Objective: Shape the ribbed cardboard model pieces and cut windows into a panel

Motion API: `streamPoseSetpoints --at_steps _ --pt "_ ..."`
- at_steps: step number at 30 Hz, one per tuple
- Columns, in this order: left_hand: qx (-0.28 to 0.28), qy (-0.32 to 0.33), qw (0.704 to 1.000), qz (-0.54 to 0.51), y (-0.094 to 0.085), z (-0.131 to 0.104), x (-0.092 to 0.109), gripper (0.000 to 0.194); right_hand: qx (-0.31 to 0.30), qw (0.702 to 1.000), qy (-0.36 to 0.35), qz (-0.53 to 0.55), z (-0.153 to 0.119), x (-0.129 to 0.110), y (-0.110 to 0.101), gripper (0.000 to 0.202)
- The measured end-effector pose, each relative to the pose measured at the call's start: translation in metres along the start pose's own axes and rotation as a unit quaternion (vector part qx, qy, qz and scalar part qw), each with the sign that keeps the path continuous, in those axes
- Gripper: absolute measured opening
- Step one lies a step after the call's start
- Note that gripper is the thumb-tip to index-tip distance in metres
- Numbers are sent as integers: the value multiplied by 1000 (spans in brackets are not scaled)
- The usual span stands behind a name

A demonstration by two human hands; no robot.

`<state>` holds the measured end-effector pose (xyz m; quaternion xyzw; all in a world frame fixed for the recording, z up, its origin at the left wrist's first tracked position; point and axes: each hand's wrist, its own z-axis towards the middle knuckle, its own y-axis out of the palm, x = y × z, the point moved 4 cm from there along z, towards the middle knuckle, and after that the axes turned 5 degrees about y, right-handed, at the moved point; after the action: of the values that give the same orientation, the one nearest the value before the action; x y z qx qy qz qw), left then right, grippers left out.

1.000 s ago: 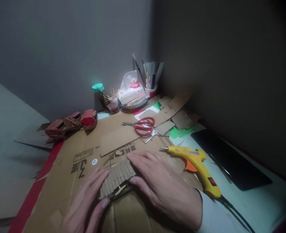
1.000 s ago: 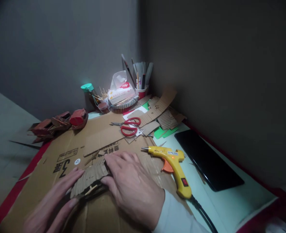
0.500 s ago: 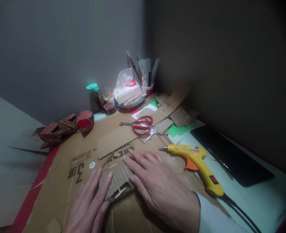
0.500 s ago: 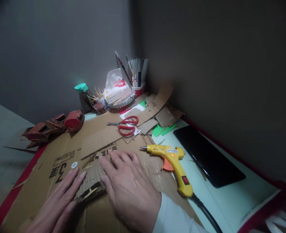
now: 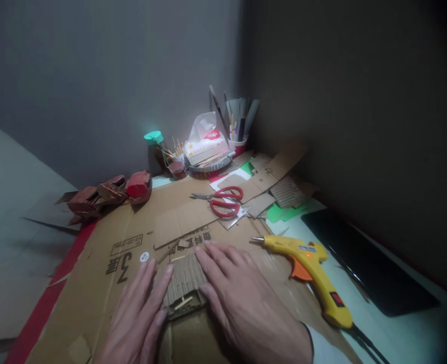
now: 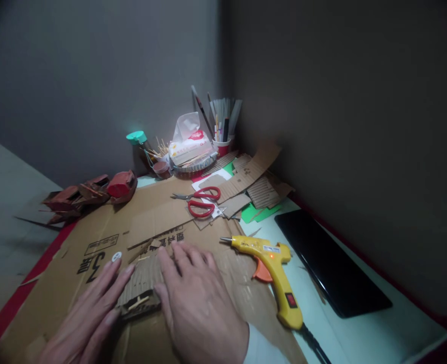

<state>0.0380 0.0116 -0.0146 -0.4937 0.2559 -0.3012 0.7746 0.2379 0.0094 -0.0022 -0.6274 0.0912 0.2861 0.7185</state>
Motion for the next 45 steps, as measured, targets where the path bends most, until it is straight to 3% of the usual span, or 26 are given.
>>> streamPoseSetpoints --at_steps 5,8,11,13,16,24,30,36,38,42,45 --pt "0 -81 996 -26 -4 -7 -7 59 65 996 -54 -43 -6 -3 -1 48" --pt "15 -167 983 -68 -8 -10 -11 53 100 990 -76 -68 -8 -5 -2 48" --pt "56 -254 960 -103 -14 -2 -10 42 102 987 -85 -93 -7 -5 -2 49" --pt "70 -277 952 -110 -17 8 -7 38 107 983 -97 -112 -7 -7 -3 52" --pt "77 -290 947 -114 -20 16 -5 33 115 975 -122 -147 -8 -7 -3 54" --pt "40 -268 947 -172 -12 -12 -15 23 114 950 -189 -219 -12 -1 8 54" --pt "40 -270 944 -186 -9 -9 -15 22 131 940 -224 -220 -20 9 23 54" --pt "53 -286 935 -205 -5 -9 -18 18 137 956 -180 -188 -27 6 27 47" --pt "70 -330 915 -220 -4 -7 -19 24 137 958 -173 -183 -28 2 27 44" --pt "122 -443 837 -296 -5 -2 -17 44 115 976 -126 -138 -27 0 26 49" --pt "130 -457 810 -343 -4 2 -11 52 106 985 -90 -103 -26 3 23 56"
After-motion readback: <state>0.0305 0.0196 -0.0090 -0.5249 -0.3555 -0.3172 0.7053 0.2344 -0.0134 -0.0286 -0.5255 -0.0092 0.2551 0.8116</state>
